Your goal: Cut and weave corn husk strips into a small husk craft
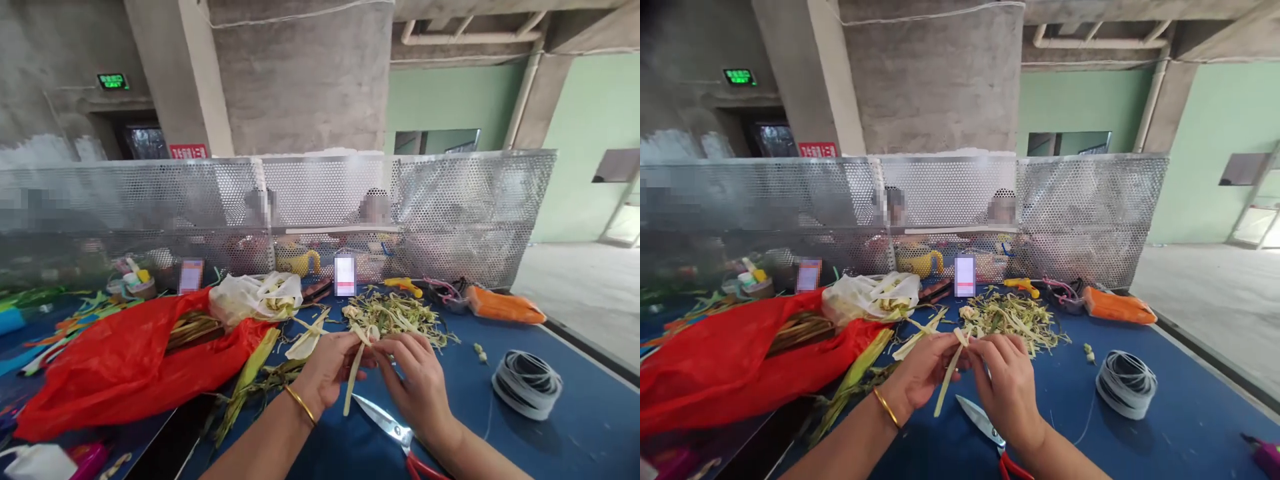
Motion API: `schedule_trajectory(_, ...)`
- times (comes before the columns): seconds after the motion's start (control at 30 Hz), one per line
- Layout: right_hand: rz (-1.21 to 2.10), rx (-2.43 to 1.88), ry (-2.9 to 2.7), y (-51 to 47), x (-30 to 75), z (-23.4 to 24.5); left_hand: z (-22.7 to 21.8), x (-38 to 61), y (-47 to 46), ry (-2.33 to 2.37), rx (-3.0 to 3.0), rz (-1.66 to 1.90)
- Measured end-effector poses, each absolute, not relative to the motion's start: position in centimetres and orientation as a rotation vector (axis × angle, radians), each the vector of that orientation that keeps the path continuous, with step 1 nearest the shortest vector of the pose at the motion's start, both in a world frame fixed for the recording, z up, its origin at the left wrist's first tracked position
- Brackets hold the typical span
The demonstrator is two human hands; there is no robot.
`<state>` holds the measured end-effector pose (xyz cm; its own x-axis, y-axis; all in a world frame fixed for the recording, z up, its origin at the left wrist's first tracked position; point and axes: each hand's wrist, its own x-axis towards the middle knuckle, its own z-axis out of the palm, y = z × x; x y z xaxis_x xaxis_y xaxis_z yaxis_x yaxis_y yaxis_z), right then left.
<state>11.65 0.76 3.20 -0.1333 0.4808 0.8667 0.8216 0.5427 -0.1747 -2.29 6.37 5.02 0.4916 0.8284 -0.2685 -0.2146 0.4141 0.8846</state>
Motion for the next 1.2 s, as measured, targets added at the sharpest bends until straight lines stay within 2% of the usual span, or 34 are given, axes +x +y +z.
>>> schedule_trajectory(0.37, -0.511, -1.016, -1.920, 0.8, 11.9, 3.1, 4.4, -1.6, 6.1, 0.854, 0.840, 0.864)
schedule_trajectory(0.6, -0.498, -1.078, -1.854, 0.8, 12.0, 3.0, 5.0, -2.2, 5.9, 0.771, 0.691, 0.810)
schedule_trajectory(0.8, -0.511, -1.092, -1.870, 0.8, 11.9, 3.2, 4.7, -2.1, 5.7, 0.775, 0.810, 0.873)
schedule_trajectory(1.2, -0.919, -0.937, -2.262, 1.1, 11.2, 1.0, 4.3, -1.7, 5.3, 0.696, 0.844, 0.916)
